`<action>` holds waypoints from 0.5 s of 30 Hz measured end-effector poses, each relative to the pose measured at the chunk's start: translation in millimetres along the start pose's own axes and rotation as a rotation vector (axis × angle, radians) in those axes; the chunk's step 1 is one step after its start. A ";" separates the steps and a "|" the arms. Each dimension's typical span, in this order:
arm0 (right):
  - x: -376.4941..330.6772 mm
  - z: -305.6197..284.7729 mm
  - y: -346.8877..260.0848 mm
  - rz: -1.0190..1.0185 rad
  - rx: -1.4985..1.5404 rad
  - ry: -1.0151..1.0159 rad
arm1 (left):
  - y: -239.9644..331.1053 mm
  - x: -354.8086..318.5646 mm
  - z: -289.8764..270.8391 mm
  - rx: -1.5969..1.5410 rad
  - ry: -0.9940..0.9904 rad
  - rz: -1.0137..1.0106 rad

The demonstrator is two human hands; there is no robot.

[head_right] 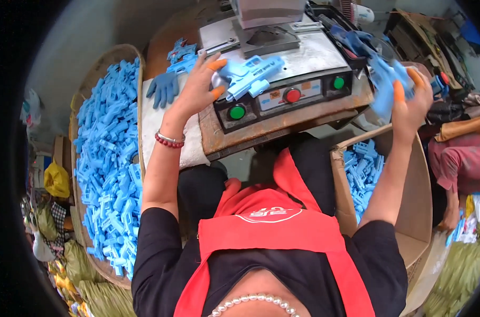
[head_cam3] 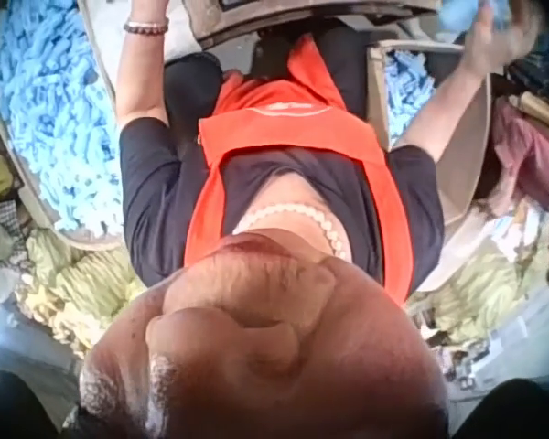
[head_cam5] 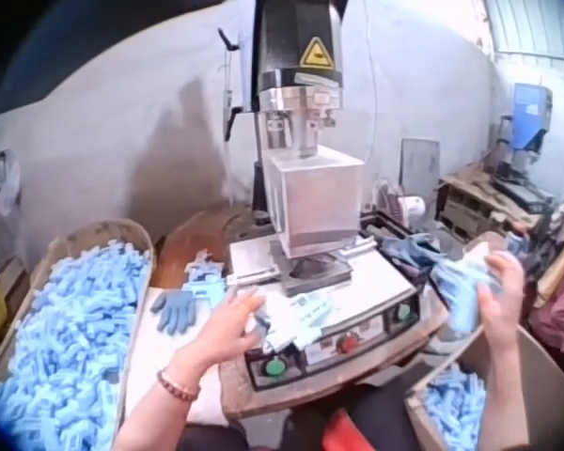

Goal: Using a heat press machine to apply printed logos to blue plastic toy guns in a factory setting.

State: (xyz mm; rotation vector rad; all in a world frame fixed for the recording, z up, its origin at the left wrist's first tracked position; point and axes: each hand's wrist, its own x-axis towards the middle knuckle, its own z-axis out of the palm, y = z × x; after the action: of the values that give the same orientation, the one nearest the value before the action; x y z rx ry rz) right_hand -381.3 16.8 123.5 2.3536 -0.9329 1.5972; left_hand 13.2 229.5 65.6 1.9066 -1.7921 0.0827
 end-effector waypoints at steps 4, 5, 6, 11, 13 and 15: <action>-33.2 16.3 -21.2 0.088 0.262 -0.109 | 27.9 -5.0 9.8 -0.249 0.047 -0.180; -45.1 46.5 -6.0 0.159 0.291 -0.171 | 31.6 -10.9 17.1 -0.197 0.146 -0.093; -61.0 86.1 17.4 0.283 0.383 -0.156 | 37.5 -13.7 22.1 -0.148 0.241 -0.002; -104.4 181.1 55.3 0.667 0.380 -0.006 | 74.4 -37.1 41.0 -0.014 0.404 0.003; -101.9 188.6 39.8 0.702 0.354 0.061 | 69.9 -16.5 42.5 0.030 0.506 -0.038; -100.3 188.2 33.7 0.710 0.376 0.029 | 66.8 32.7 36.6 0.065 0.505 -0.091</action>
State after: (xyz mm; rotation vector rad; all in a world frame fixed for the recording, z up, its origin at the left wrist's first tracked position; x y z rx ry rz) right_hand -276.2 -53.2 -51.6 2.3453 -1.7335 2.2062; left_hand -56.9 185.4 68.2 1.8024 -1.3745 0.5455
